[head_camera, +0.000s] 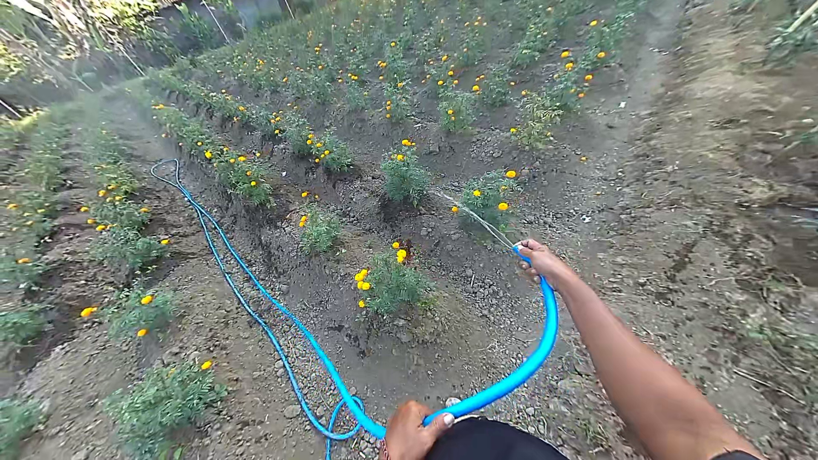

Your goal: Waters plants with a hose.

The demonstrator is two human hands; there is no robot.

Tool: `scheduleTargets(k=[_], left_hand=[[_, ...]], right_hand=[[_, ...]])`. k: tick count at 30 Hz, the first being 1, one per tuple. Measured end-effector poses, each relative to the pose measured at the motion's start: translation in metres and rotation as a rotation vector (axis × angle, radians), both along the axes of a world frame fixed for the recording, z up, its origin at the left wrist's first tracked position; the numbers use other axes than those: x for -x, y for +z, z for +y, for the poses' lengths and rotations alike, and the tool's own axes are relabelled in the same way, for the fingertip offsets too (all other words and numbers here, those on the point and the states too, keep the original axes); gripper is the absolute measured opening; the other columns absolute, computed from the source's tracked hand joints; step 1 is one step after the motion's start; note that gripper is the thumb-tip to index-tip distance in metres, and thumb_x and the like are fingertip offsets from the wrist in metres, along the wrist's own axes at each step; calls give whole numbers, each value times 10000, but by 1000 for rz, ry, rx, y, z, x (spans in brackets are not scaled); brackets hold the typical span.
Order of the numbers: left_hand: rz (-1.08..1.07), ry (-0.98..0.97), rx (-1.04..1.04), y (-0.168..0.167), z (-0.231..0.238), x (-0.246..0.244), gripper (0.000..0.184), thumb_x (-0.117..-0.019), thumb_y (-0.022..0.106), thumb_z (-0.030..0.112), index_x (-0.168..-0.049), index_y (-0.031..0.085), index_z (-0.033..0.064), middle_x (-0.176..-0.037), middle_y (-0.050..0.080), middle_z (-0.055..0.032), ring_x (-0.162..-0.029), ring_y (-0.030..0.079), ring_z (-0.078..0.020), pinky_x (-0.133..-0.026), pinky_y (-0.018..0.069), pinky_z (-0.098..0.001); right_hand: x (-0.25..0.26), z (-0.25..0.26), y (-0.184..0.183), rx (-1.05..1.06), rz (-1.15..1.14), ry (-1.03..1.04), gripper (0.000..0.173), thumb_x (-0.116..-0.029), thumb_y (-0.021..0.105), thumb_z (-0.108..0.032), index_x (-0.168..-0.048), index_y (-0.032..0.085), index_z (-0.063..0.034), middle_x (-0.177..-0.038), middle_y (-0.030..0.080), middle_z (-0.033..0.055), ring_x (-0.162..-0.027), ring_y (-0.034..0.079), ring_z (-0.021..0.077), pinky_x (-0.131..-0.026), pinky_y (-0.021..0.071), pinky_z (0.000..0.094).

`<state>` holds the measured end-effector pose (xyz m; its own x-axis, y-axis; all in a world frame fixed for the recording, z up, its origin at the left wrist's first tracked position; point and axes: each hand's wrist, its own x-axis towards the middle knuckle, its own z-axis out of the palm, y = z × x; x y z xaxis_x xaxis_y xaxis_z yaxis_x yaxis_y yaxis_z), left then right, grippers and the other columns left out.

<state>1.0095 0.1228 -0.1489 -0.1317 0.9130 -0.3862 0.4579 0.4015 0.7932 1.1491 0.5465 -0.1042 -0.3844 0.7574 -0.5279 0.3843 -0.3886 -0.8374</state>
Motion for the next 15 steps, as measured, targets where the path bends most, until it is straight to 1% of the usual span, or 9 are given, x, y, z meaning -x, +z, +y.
scheduleTargets(k=[3, 6, 10, 15], left_hand=[[12, -3, 5, 0, 10, -3, 660, -1008, 485, 560, -628, 557, 26, -568, 488, -61, -561, 510, -225, -577, 423, -475], [23, -5, 33, -5, 13, -5, 691, -999, 454, 615, -647, 567, 31, -592, 509, -69, -586, 532, -240, -592, 439, -499], [35, -20, 2, -9, 16, -8, 710, -995, 450, 637, -653, 583, 28, -599, 528, -78, -597, 551, -243, -603, 456, -498], [59, -40, -2, -8, 16, -14, 717, -991, 443, 642, -656, 587, 24, -605, 542, -90, -611, 569, -260, -612, 461, -513]], right_hand=[[-11, 9, -10, 19, -29, -10, 208, -1137, 378, -248, -1258, 498, -128, -698, 390, -20, -435, 330, 54, -396, 305, 198], [-20, 14, -20, 36, -35, -27, 195, -1135, 385, -248, -1247, 493, -130, -691, 390, -20, -433, 330, 54, -393, 304, 197], [-29, 14, -28, 52, -52, -45, 204, -1133, 397, -255, -1256, 502, -132, -692, 392, -21, -429, 331, 53, -393, 304, 198], [-36, 13, -30, 68, -26, -60, 199, -1136, 379, -255, -1244, 494, -133, -686, 387, -22, -428, 325, 48, -391, 295, 191]])
